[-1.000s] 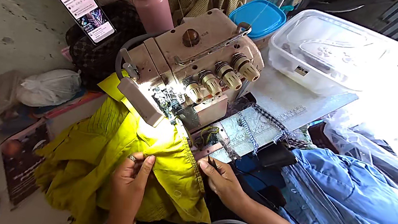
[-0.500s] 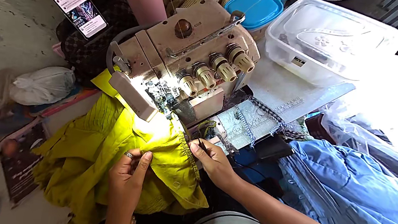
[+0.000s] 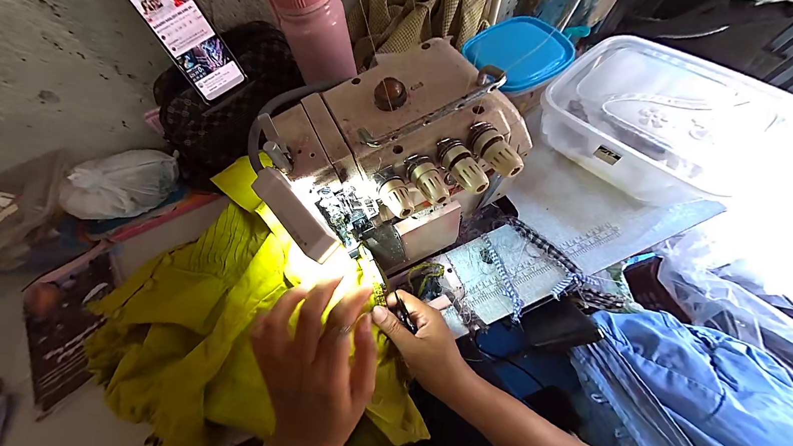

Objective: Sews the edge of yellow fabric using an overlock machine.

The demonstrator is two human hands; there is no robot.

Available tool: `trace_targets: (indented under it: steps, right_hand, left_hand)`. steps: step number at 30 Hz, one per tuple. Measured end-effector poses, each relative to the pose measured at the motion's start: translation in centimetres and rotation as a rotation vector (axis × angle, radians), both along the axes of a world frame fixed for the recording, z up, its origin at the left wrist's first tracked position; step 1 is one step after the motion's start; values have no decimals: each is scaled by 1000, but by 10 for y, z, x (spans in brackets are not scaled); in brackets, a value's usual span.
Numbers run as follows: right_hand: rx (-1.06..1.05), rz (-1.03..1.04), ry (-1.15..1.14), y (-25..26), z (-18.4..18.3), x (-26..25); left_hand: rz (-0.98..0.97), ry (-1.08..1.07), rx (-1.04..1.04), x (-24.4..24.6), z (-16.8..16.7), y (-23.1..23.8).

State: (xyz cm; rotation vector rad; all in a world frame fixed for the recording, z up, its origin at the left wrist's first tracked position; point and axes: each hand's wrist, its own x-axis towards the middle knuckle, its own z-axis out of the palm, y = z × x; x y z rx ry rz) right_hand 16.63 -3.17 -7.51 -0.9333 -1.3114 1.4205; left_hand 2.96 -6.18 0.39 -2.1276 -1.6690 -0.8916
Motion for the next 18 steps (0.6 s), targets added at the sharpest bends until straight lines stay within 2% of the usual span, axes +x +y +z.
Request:
trace_targets:
  steps: [4,18]
  right_hand:
    - [80,-25,-103,-13,2,6]
    - [116,-56,-69,-9,-1,1]
  left_hand:
    - [44,149,-127,-2,-15,13]
    - [7,60,-167,-19,-14,19]
